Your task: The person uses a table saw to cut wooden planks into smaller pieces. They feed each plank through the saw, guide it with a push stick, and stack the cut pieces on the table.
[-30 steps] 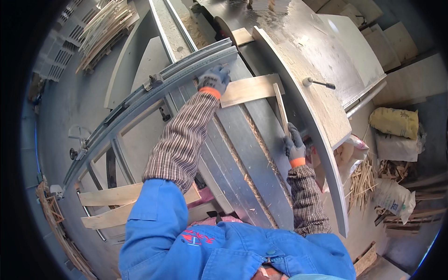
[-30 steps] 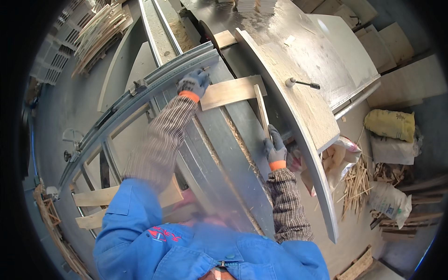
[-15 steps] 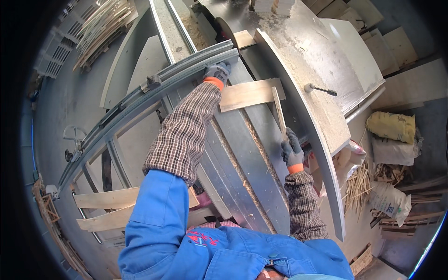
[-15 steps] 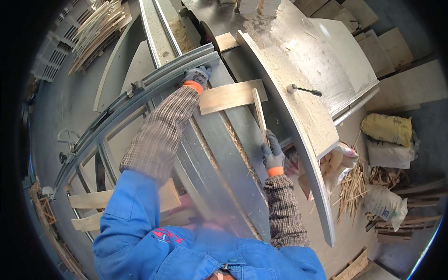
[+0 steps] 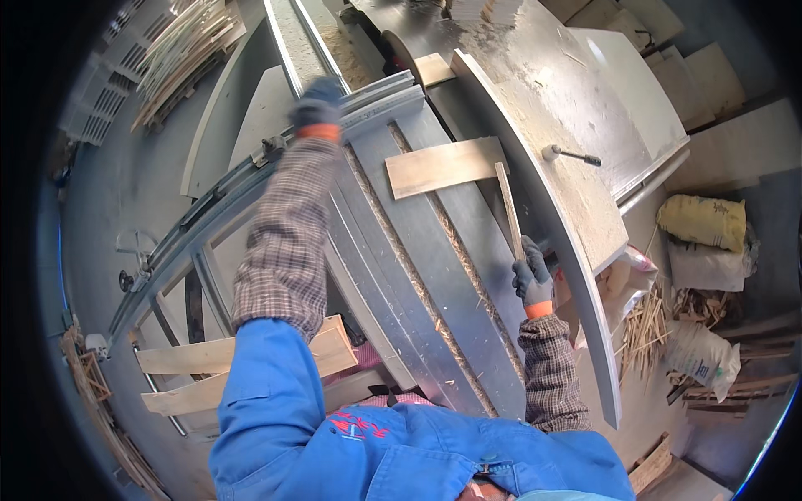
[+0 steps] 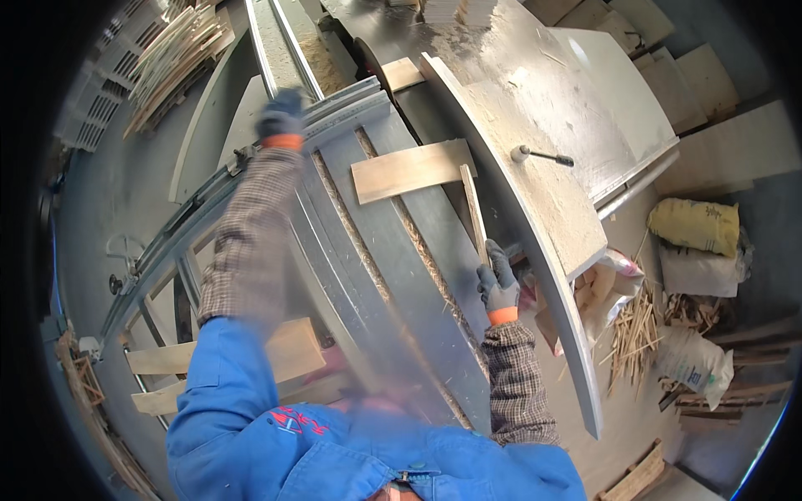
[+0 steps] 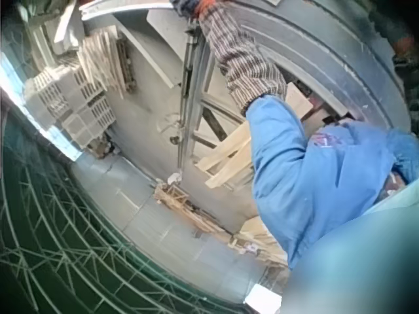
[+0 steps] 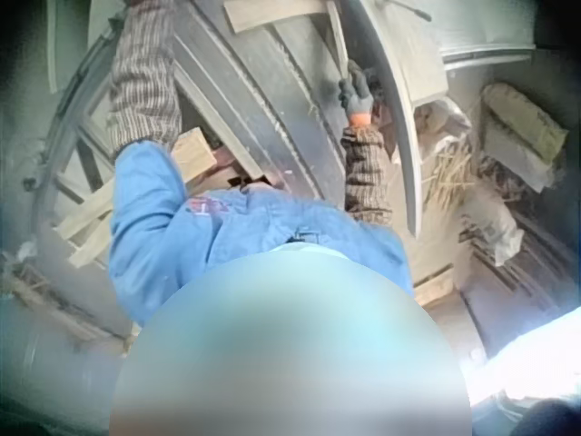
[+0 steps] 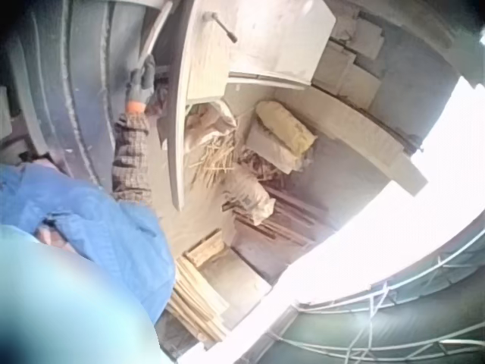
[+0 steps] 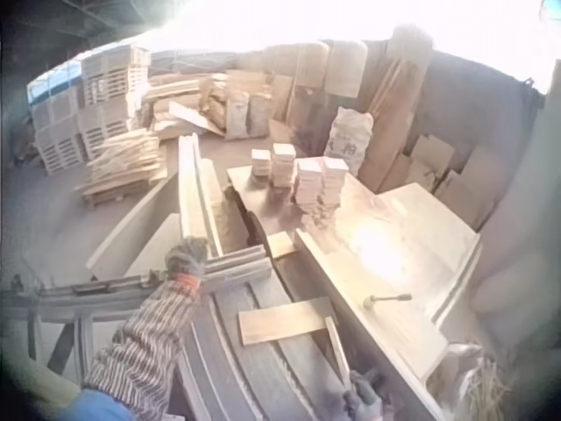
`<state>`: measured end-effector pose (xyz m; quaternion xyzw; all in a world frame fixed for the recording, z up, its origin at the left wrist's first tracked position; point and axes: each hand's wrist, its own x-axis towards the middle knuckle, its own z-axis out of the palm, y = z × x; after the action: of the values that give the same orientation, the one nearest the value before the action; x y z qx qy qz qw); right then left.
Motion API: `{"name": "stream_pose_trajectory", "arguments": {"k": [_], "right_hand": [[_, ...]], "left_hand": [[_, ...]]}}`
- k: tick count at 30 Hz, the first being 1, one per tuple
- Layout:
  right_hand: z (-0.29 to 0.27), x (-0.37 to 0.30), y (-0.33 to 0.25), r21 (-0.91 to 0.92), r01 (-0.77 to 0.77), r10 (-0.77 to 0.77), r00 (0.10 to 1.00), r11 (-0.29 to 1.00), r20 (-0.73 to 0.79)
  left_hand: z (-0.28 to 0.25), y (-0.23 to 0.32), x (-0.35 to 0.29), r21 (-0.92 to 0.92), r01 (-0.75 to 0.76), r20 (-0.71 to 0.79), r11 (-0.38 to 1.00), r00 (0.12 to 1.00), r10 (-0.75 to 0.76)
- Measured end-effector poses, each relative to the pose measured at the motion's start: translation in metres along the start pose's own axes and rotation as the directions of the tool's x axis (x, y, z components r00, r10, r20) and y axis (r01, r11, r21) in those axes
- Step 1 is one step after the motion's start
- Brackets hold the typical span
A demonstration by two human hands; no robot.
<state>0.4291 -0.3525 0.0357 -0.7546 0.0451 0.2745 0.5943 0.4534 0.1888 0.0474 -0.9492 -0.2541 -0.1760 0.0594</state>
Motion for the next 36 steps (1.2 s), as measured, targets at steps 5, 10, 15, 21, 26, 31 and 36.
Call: {"name": "stream_pose_trajectory", "arguments": {"k": [5,10,15,21,26,31,36], "right_hand": [[0.0,-0.003,0.003,0.011,-0.022,0.021,0.999,1.0,0.045],[0.0,-0.009,-0.01,0.012,-0.058,0.057,0.998,0.998,0.028],[-0.012,-0.027,-0.015,0.019,-0.172,0.172,0.985,0.985,0.006],[0.01,0.027,-0.01,0.045,-0.039,0.038,0.999,0.998,0.025],[0.042,0.087,-0.009,0.011,0.162,-0.162,0.986,0.987,0.042],[0.054,0.098,-0.019,0.064,0.036,-0.038,0.999,0.997,0.036],[0.058,0.098,-0.022,0.037,0.048,-0.049,0.999,0.998,0.017]], "left_hand": [[-0.073,-0.08,-0.008,0.168,0.539,-0.203,0.825,0.838,-0.506],[-0.06,-0.005,-0.098,-0.075,0.162,-0.045,0.984,0.985,-0.166],[-0.029,0.106,-0.173,-0.487,0.061,0.341,0.871,0.931,0.126],[-0.023,0.14,-0.147,-0.245,0.088,0.529,0.965,0.847,0.057],[0.003,0.128,-0.115,-0.104,0.086,0.486,0.991,0.873,-0.025],[0.021,0.121,-0.101,-0.085,0.061,0.428,0.994,0.904,-0.019],[0.017,0.121,-0.103,-0.148,0.098,0.42,0.984,0.907,-0.027]]}}
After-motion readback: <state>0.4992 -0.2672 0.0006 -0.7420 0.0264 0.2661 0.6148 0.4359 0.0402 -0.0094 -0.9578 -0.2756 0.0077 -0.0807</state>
